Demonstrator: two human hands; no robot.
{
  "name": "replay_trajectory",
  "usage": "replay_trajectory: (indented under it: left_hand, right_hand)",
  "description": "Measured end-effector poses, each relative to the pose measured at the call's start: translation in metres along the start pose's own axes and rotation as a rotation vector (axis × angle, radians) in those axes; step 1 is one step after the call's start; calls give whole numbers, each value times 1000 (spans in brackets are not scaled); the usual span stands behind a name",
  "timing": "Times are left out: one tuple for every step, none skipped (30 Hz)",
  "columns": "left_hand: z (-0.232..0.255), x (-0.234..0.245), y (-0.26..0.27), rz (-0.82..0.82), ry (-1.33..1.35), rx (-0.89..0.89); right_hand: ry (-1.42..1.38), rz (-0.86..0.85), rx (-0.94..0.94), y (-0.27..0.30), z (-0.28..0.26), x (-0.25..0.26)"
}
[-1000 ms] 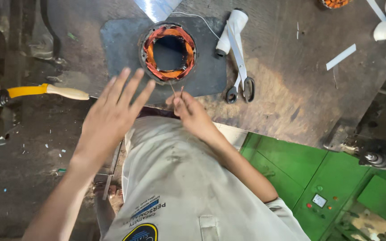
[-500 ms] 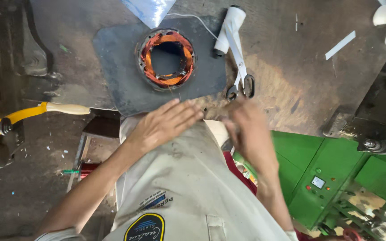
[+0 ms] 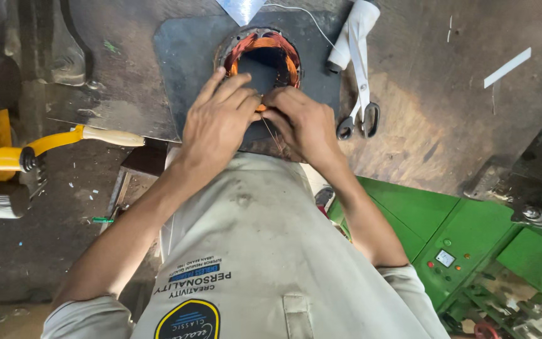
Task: The person winds copper wire onto a motor stator, trims the wire, and applies a liquid substance from a bottle. They also cut a sheet of insulating material with scissors.
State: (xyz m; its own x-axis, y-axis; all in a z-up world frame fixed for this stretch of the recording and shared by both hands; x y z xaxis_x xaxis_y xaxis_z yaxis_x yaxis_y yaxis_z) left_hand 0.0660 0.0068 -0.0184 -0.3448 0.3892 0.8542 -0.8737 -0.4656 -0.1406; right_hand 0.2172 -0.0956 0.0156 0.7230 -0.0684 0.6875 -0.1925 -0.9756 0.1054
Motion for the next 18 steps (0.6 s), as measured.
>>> replay_trajectory:
  left_hand:
    - [0,-1,3,25,5,3]
    - [1,-2,6,48,10,4]
    - [1,-2,8,71,15,6]
    - [1,-3,8,87,-10,9]
    - [1,-4,8,103,-35,12]
    - [2,-5,8,120,-58,18]
    - [3,-6,7,129,-68,21]
    - [3,-7,7,139,-76,19]
    - [4,-6,8,150,-84,16]
    - [3,-5,6,127,-105,-16]
    - [2,-2,4,104,-127,-48]
    - [1,3,5,78,-150,-77]
    - [-1,9,4,60,-151,-111]
    - [-3,15,3,41,-149,-142]
    - [-4,22,0,21,-148,-173]
    - [-6,30,-6,36,-155,-167]
    - [-7,37,-14,52,-163,-161]
    - [-6,43,-19,63,-165,-157]
  right_hand:
    - [8,23,-13,4,2,-4]
    - [15,46,-27,6,4,-9]
    - [34,76,-16,9,4,-13]
    - [54,111,-3,9,4,-16]
    - [74,146,10,8,4,-19]
    - [64,162,13,8,5,-21]
    - [55,177,16,8,5,-23]
    - [49,198,17,10,3,-24]
    - [44,192,17,11,1,-25]
    - [46,190,25,11,0,-21]
    - [48,188,33,11,-2,-17]
    - [61,172,64,10,-4,-12]
    - [74,156,95,11,-7,-3]
    - [87,137,124,10,-9,5]
    - [42,218,46,11,-8,17]
    - [-7,300,-33,10,-8,28]
    - [-57,381,-112,6,-5,36]
    - [-112,401,-176,6,-3,37]
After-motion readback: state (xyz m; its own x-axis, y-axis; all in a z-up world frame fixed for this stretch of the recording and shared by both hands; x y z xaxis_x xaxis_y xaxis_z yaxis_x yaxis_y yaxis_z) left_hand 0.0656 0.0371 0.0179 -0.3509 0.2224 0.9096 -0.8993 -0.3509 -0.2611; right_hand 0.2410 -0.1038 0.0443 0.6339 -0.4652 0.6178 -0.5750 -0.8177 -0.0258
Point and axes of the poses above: each hand's wrist, its own y-axis away from the middle knuckle, its own x-axis out of the back of the hand, z = x × y, the point moved 2 cm from there along -y, towards the middle knuckle, and after that the axes turned 10 degrees about -y, right-handed, at the moved point
